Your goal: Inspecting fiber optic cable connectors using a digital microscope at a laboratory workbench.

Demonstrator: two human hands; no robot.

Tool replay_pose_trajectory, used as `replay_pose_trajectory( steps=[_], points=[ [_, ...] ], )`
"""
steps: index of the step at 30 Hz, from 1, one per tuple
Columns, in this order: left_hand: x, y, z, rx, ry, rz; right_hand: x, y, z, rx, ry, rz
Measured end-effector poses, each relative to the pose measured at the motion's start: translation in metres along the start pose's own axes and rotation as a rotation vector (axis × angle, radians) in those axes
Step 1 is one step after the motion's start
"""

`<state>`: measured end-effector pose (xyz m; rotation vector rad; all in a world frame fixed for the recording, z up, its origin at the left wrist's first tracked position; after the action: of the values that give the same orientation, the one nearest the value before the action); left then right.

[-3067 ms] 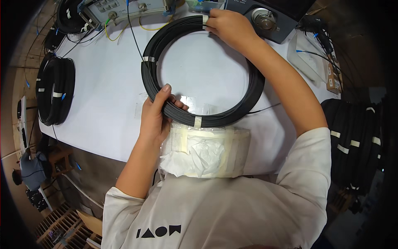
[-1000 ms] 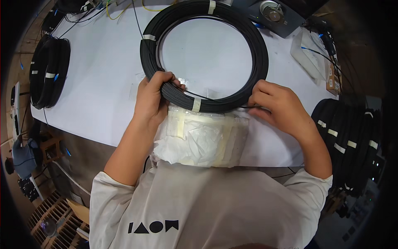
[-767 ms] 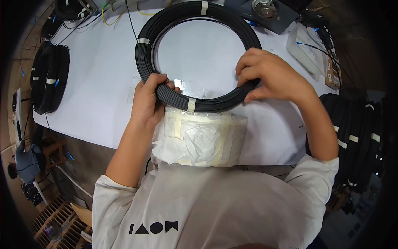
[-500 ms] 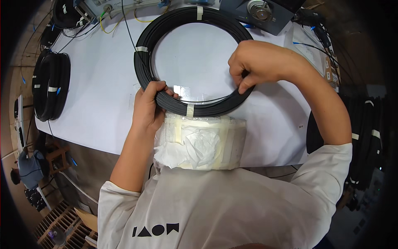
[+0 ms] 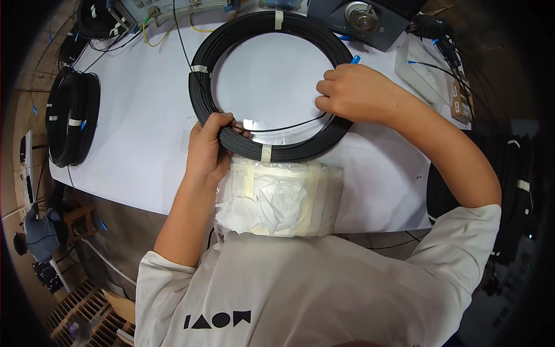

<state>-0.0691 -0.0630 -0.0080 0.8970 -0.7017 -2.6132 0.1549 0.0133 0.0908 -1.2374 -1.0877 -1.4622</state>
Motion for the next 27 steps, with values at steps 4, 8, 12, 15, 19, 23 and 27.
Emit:
replay_pose_trajectory(
  steps=[4,8,12,15,19,23,27],
  points=[
    [0.000,0.000,-0.002,-0.003,0.029,-0.014,0.008,-0.013,0.007,-0.165,-0.046,-0.344],
    [0.000,0.001,-0.003,0.008,-0.020,0.008,0.012,-0.010,0.015,-0.294,-0.196,-0.608],
    [-0.004,0.003,-0.002,-0.007,-0.030,-0.024,0.007,0.019,0.042,-0.315,-0.362,-0.294],
    [-0.004,0.006,0.001,-0.003,-0.048,0.008,0.025,0.027,0.055,-0.267,-0.299,-0.067],
    [-0.002,0.006,0.002,-0.016,-0.052,-0.005,0.014,0.045,0.072,-0.535,-0.375,-0.185],
    [-0.002,0.004,0.000,-0.001,-0.040,-0.016,0.009,0.038,0.067,-0.508,-0.393,-0.090],
    [-0.001,0.004,0.001,-0.004,-0.060,-0.005,0.004,0.004,0.043,-0.239,-0.141,-0.123]
  ],
)
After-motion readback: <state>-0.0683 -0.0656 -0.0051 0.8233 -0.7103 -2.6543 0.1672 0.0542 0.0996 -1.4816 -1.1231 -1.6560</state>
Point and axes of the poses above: each hand's wrist, its own y-axis away from the middle knuckle, its own x-axis out of the back of the hand, z = x × y, the point moved 6 cm from there along -y, towards the middle knuckle
